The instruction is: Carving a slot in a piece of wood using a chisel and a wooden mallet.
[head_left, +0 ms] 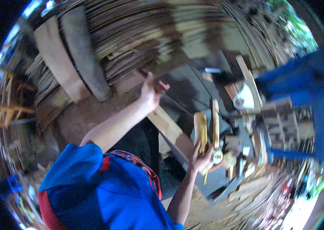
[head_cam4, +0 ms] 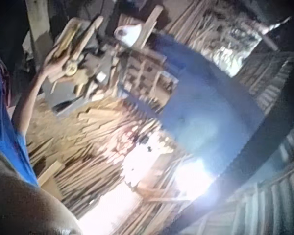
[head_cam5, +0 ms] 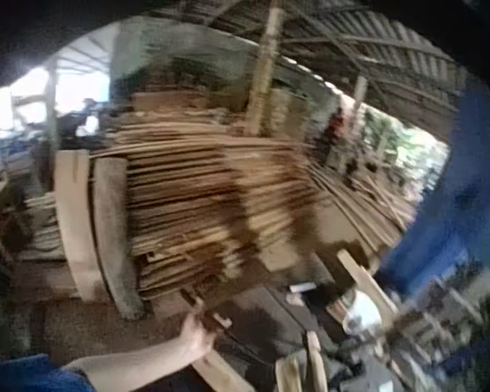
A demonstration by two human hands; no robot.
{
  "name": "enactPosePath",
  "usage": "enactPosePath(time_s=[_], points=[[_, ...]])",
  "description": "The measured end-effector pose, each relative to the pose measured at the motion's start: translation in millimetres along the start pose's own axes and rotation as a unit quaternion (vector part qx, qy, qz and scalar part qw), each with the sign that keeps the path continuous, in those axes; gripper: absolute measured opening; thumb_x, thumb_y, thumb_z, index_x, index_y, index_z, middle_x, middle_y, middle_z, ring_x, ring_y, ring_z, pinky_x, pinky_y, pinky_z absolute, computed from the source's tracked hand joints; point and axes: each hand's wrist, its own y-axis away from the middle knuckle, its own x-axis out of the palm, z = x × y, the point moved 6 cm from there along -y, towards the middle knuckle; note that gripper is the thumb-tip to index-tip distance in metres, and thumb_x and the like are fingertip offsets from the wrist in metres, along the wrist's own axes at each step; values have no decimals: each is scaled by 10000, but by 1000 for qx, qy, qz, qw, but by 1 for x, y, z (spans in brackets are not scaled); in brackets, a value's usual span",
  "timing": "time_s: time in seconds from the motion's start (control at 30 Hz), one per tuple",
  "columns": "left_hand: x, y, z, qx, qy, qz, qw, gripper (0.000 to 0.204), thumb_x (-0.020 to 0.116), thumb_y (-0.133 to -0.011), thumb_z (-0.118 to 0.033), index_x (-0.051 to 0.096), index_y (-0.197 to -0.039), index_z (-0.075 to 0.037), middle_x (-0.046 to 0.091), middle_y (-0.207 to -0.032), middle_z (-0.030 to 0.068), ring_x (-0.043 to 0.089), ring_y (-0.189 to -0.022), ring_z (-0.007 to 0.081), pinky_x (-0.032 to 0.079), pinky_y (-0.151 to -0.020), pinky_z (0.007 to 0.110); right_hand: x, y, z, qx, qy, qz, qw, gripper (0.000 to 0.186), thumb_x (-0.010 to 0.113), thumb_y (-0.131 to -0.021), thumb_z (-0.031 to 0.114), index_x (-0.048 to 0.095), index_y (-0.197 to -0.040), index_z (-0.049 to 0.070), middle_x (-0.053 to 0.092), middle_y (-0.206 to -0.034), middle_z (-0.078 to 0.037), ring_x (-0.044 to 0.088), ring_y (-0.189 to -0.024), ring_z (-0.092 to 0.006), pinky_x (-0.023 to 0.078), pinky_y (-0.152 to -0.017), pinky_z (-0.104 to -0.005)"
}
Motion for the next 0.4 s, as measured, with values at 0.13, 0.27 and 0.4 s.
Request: enactPosePath(time_s=[0.13, 0.27, 0.4], points=[[-9, -7, 30, -67, -167, -29, 983, 421, 553, -981, -361, 353, -1268, -127, 564, -886, 62, 592, -815, 182, 520, -783, 378, -14, -1, 19, 2, 95, 14, 995, 390, 759, -840, 215, 603, -1116, -11, 612, -1041, -126, 586, -995, -255, 477, -864, -345], [-32, -24, 48, -191, -310, -63, 929, 284, 695, -892, -248, 600, -1084, -61, 641, -984, 48, 633, -845, 175, 527, -782, 346, -11, -8, 24, 20, 48, 27, 998, 426, 734, -865, 258, 557, -1177, 27, 604, -1054, -144, 596, -949, -273, 485, -857, -378], [-15, -44, 48, -213, -399, -57, 890, 351, 740, -858, -295, 615, -1072, -47, 664, -986, 85, 658, -831, 186, 574, -768, 308, -5, -19, -5, 89, 50, 122, 987, 578, 710, -864, 403, 470, -1295, 101, 459, -1401, -163, 439, -1305, -339, 385, -1039, -407]])
